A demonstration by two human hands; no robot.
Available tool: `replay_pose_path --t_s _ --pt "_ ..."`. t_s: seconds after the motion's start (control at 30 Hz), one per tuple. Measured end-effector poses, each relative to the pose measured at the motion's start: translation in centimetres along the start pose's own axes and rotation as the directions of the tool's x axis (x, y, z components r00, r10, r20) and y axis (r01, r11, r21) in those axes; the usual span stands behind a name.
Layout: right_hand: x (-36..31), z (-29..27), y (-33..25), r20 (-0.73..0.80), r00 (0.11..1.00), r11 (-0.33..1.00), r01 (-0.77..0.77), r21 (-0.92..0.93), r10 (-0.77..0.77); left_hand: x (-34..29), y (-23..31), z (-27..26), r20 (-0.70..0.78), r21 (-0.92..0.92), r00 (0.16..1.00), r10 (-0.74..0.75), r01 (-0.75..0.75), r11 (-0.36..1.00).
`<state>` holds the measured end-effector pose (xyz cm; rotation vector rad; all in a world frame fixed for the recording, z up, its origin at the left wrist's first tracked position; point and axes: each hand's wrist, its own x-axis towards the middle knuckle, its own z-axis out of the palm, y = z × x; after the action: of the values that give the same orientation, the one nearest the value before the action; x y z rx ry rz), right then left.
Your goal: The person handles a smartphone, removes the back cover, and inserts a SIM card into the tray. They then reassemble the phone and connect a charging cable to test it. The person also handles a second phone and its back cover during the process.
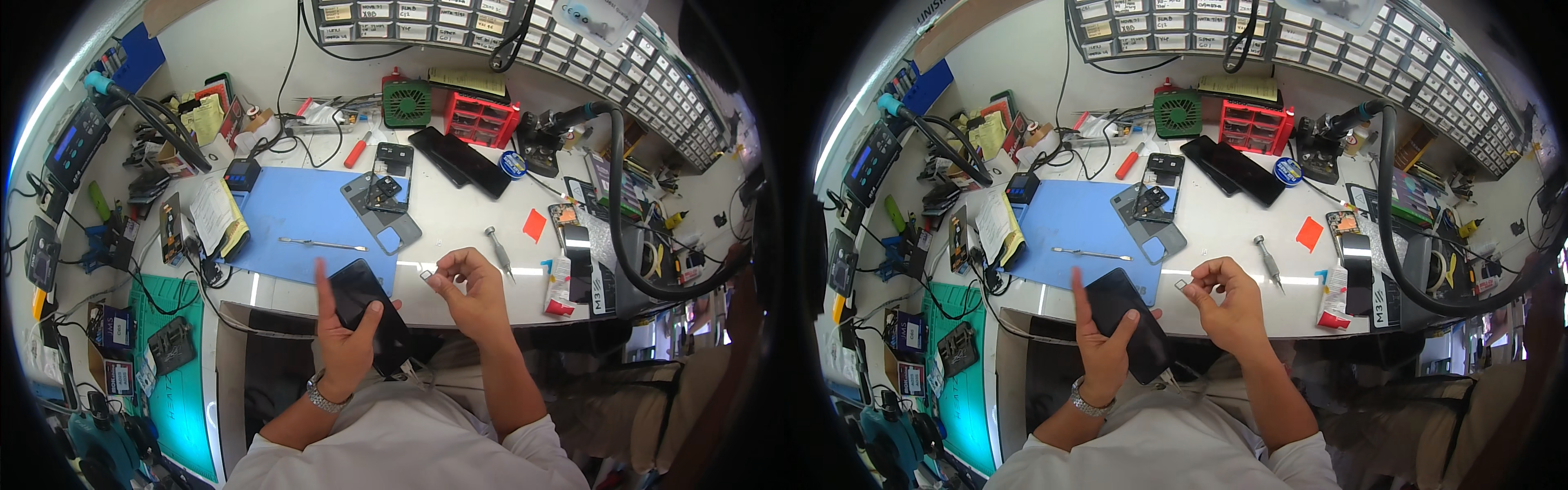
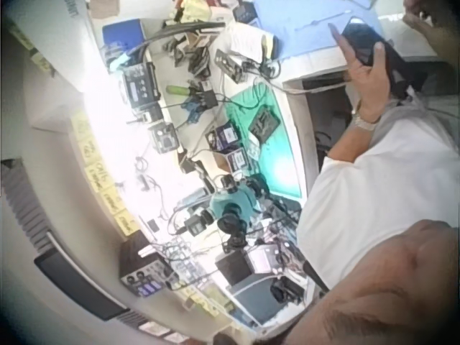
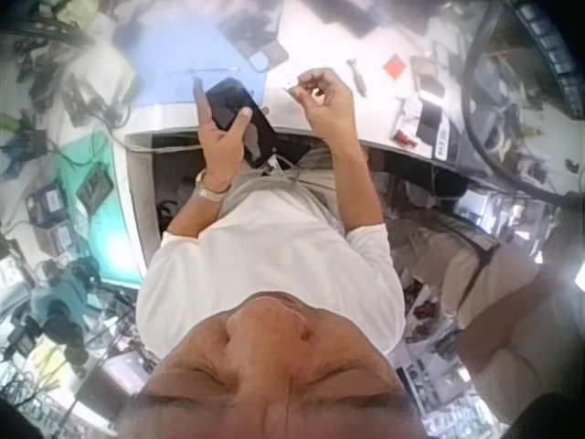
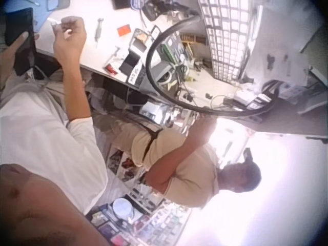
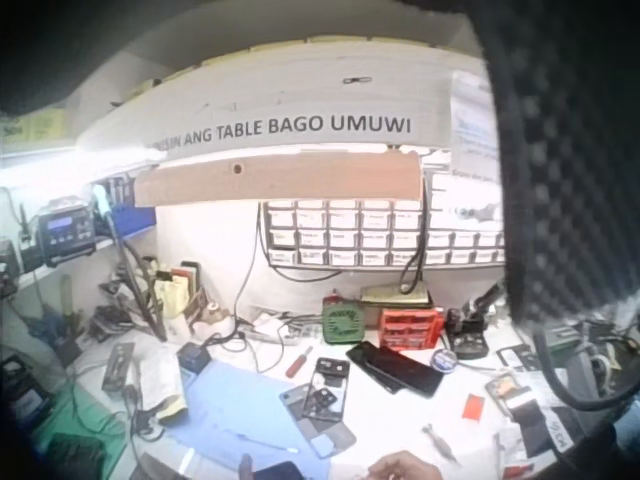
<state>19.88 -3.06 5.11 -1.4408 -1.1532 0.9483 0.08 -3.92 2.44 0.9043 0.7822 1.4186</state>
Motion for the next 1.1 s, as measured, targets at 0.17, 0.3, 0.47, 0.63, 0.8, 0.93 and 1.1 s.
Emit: replay_pose_path --t_s 0.17,0.3,0.47,0.63,0.8,0.93,1.1 --pt "-1.7 1.8 1.1 0.064 0.995 0.947 0.046 0.318 -0.07 -0.6 1.1 -0.4 0.143 0.138 0.976 -0.163 0.143 0.98" --pt "-2.6 2.8 1.2 0.124 0.99 0.953 0.032 0.301 -0.073 -0.7 -0.4 -1.2 0.155 0.391 0.986 0.066 -0.122 0.912" --pt "-2.3 3.0 0.8 0.101 0.994 0.979 0.025 0.2 -0.046 -0.4 0.3 -2.0 0.147 0.481 0.986 0.084 -0.145 0.865" --pt "0.8 1.5 2.5 -0.095 0.886 0.643 0.251 -0.724 -0.453 -0.4 0.2 -2.2 0.063 0.202 0.996 -0.064 0.05 0.978" --pt "0.9 1.0 3.4 0.02 0.934 0.594 0.242 -0.767 -0.356 -0.1 0.9 -1.5 0.065 0.17 0.996 -0.055 0.043 0.984" --pt "-2.5 0.8 1.3 0.207 0.932 0.598 0.351 -0.72 -0.297 0.1 1.0 -2.2 0.022 0.227 0.997 -0.079 0.072 0.971" --pt "-5.0 0.1 2.1 0.302 0.899 0.613 0.437 -0.659 -0.317 0.6 0.9 -1.9 -0.01 0.196 0.995 -0.098 0.098 0.976"
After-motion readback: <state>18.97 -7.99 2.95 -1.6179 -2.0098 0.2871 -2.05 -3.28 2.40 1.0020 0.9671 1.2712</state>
